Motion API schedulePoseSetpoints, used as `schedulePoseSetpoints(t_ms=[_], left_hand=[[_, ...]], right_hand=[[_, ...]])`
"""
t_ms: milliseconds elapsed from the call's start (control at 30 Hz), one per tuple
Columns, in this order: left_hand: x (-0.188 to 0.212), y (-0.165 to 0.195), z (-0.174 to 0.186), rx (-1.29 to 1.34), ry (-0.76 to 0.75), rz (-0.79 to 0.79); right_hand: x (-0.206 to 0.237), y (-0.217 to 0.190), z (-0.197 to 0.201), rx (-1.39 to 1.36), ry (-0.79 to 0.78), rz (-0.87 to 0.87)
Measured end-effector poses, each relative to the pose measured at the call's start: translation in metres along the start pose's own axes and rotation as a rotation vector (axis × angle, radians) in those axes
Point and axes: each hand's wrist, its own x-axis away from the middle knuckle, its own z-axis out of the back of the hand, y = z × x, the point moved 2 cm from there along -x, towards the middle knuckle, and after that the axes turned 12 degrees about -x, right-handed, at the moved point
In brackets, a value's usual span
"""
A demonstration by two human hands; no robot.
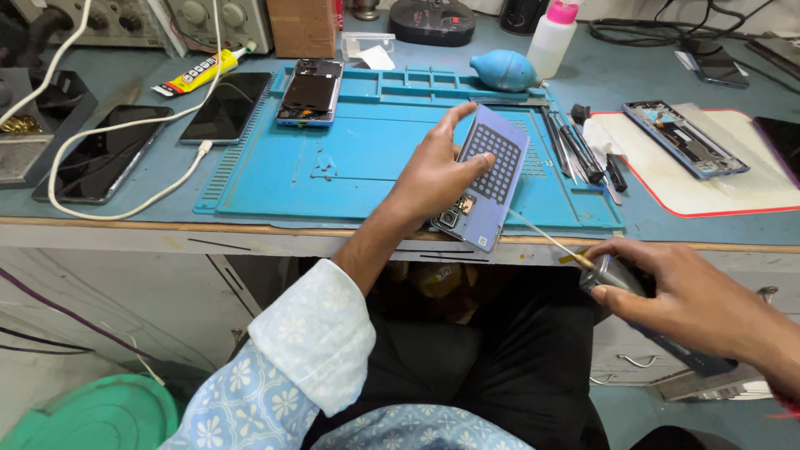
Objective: The person holds a phone back cover with one hand and directs a hot air gun at its edges and camera area with the other, repeatedly repositioning and rotating the cover on the blue repair mat to heat different sections. Other disassembled phones and repair tools lie on the workbench around them.
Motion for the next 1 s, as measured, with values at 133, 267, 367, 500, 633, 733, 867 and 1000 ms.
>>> schedulePoseSetpoints(t_ms=[133,267,367,500,633,733,867,1000], left_hand=[[-0.003,-0.002,-0.002,0.042,-0.038,0.012],[-0.005,-0.005,-0.002,0.090,-0.063,-0.015],[-0.005,-0.006,-0.003,0.082,-0.101,-0.008],[-0.004,-0.006,-0.003,0.029,-0.090,0.018],[-0.003,-0.005,-0.003,0.010,-0.052,0.017],[-0.004,-0.004,-0.003,0.012,-0.046,-0.001],[-0.004,-0.005,-0.003,0.031,-0.054,0.002],[-0.004,-0.005,-0.003,0.039,-0.060,0.014]], right_hand=[[-0.006,0.010,-0.008,-0.418,-0.117,0.095],[-0.006,0.007,-0.008,-0.123,-0.067,0.068],[0.004,0.010,-0.006,0.154,-0.020,0.000],[0.002,0.025,-0.011,-0.239,-0.024,0.004],[0.000,0.049,-0.018,-1.136,-0.209,0.098],[0.005,0.059,-0.023,-1.180,-0.350,0.169],[0.007,0.058,-0.027,-1.179,-0.341,0.198],[0.003,0.054,-0.028,-1.197,-0.374,0.234]])
